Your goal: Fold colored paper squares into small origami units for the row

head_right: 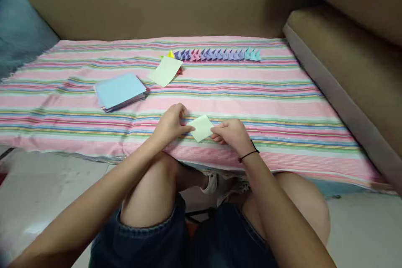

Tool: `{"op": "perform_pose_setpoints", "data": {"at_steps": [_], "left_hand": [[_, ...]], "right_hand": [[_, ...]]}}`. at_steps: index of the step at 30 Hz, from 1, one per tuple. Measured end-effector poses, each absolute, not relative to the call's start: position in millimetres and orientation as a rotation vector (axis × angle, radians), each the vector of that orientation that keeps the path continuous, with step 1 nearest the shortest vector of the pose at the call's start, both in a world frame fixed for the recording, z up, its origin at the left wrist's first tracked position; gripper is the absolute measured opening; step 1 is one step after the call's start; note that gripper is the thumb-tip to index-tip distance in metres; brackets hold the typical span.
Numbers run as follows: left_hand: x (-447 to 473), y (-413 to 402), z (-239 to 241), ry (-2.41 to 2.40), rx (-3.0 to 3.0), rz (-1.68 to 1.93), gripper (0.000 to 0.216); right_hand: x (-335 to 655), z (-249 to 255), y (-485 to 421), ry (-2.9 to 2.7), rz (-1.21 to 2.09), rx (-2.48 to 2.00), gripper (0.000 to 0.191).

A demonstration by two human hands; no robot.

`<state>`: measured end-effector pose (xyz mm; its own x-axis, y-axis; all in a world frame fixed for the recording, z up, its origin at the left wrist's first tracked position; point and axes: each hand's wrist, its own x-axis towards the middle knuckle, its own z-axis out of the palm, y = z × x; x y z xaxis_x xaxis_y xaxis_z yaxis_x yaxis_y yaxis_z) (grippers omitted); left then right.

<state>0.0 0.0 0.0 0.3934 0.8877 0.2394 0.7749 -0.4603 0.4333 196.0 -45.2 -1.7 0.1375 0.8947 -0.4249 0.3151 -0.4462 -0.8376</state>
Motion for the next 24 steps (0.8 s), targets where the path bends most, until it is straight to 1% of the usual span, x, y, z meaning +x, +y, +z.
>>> {"op": "perform_pose_setpoints", "data": {"at_steps": [1,2,3,5,8,13,16,24], "left_hand": [[0.5,-1.2,1.5,1.269,2.515,0.582,0.028],[1.1,-2.4,2.8,1.097,2.604,0.517,0.022],[1.7,-3.8,3.9,0.955,2.673,0.454,0.022],[2.9,-6.7,4.8,0.765,2.77,0.323,0.03],[1.2,-9.4,2.8,0.702,2.86,0.224,0.033],[-17.1,-7.9,-6.0,0.485,2.932,0.328,0.037],[-28.1,-7.3,-8.7,0.447,2.95,0.345,0.04],[-30.3,-16.1,-2.2,0.398,3.106,0.163,0.038]], "right_hand": [[196.1,-1.6,-45.7,-1.166,1.31,-1.845,0.021],[196.2,-1.4,-46.2,-1.171,1.311,-1.844,0.02],[196.2,-1.2,-46.5,-1.176,1.313,-1.844,0.02],[196.0,-0.7,-46.8,-1.184,1.314,-1.846,0.019],[195.1,0.1,-46.5,-1.186,1.311,-1.856,0.019],[195.2,-0.4,-46.0,-1.185,1.316,-1.861,0.019],[196.7,-2.8,-45.1,-1.181,1.326,-1.859,0.018],[198.5,-6.2,-44.7,-1.162,1.352,-1.836,0.017]]}}
